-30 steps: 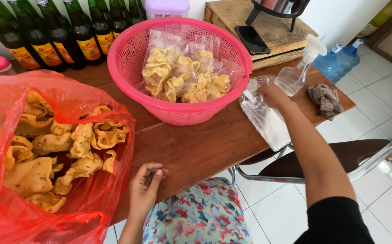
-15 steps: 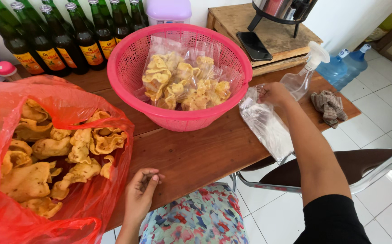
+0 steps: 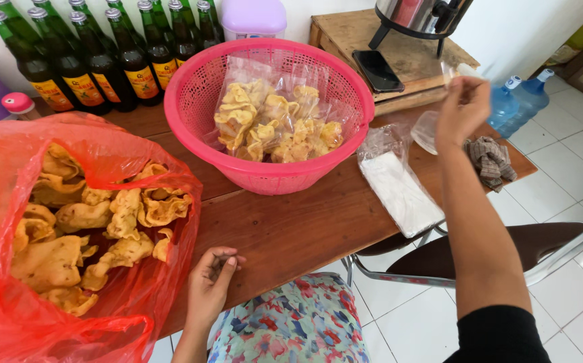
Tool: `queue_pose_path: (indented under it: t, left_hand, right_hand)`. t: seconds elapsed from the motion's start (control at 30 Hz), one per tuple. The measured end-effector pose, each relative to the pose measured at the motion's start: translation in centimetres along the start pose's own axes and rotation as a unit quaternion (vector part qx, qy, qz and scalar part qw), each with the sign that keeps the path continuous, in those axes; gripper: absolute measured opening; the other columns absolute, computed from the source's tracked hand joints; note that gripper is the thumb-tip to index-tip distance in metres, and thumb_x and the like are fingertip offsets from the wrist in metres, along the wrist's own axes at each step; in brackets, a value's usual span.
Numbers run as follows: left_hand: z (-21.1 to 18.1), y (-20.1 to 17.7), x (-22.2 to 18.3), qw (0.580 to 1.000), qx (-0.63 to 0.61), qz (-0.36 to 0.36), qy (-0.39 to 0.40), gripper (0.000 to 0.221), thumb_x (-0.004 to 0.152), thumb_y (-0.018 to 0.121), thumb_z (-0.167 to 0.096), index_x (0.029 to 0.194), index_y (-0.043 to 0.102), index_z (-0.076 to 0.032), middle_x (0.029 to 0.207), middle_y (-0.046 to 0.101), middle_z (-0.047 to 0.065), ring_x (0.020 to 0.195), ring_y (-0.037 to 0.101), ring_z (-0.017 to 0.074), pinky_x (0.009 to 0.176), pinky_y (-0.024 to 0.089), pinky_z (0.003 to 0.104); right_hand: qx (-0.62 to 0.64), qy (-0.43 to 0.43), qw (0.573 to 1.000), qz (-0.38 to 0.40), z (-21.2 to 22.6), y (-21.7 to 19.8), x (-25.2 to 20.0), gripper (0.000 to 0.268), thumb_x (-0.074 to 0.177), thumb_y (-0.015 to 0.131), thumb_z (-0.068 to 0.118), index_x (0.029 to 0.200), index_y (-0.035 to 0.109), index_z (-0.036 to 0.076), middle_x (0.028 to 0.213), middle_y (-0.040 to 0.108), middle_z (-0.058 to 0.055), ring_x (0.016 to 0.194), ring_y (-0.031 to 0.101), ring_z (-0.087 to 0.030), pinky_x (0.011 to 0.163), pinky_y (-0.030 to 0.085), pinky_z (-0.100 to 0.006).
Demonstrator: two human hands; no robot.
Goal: The person repeatedly takes fried snacks from a red plastic bag and places them into small clear plastic bags. After filling each bag, the person folds the top and places the sealed bag into a pink basket. The process continues throughout the clip.
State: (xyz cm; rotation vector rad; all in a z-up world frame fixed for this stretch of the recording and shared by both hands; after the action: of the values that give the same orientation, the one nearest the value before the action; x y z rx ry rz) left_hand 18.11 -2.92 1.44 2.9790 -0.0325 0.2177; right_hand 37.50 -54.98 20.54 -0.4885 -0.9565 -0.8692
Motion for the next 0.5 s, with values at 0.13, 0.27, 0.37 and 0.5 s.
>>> queue_pose_path:
  t: [0.13,0.27,0.37,0.5]
  left_hand:
    - [-2.9,1.0,-0.5,0.999,-0.021,-0.001,0.033,0.015,0.098,0.062,-0.004,0.113,0.064,-0.001,0.107,0.074,0.012,0.1,0.069,0.0161,0.09,0.055,0.03]
    - [-9.6,4.6,-1.5,0.963,0.116,0.03,0.239,0.028,0.094,0.069,-0.009,0.122,0.064,-0.004,0.127,0.071,0.016,0.121,0.067,0.0256,0.104,0.052,0.037]
    - [-13.8,7.5,-2.3,0.942,0.074,0.083,0.317,0.065,0.091,0.077,-0.022,0.145,0.046,-0.004,0.15,0.051,0.022,0.141,0.051,0.0346,0.115,0.046,0.043]
    - [-15.5,9.0,-2.5,0.947,-0.016,0.181,0.264,0.078,0.089,0.082,-0.016,0.152,0.038,-0.004,0.15,0.052,0.019,0.141,0.052,0.0285,0.119,0.042,0.043]
  right_hand:
    - [0.14,0.067,0.977,0.144,10.1,-3.2,0.8,0.011,0.112,0.069,-0.002,0.106,0.06,-0.001,0.095,0.068,-0.004,0.08,0.064,-0.007,0.07,0.052,-0.022]
    - [0.161,0.106,0.917,0.35,20.4,-7.2,-5.4,0.004,0.103,0.065,-0.006,0.103,0.064,-0.003,0.099,0.068,-0.004,0.089,0.063,-0.005,0.078,0.05,-0.02]
    - [0.183,0.169,0.856,0.453,24.9,-7.8,-10.9,0.002,0.095,0.069,-0.002,0.095,0.068,0.0,0.083,0.071,-0.005,0.073,0.062,-0.005,0.064,0.048,-0.021]
    - [0.329,0.251,0.773,0.481,26.6,-6.7,-16.5,0.006,0.092,0.072,0.001,0.095,0.067,-0.001,0.082,0.071,-0.006,0.07,0.065,-0.008,0.061,0.052,-0.022]
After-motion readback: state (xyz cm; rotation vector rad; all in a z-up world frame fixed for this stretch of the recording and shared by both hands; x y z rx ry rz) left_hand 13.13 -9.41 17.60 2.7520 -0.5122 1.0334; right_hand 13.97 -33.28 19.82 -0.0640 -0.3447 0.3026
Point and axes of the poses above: each hand's wrist, its own x-axis towards the middle knuckle, its own y-axis out of the palm, z = x × y, the point moved 3 cm from there along x, towards the middle knuckle
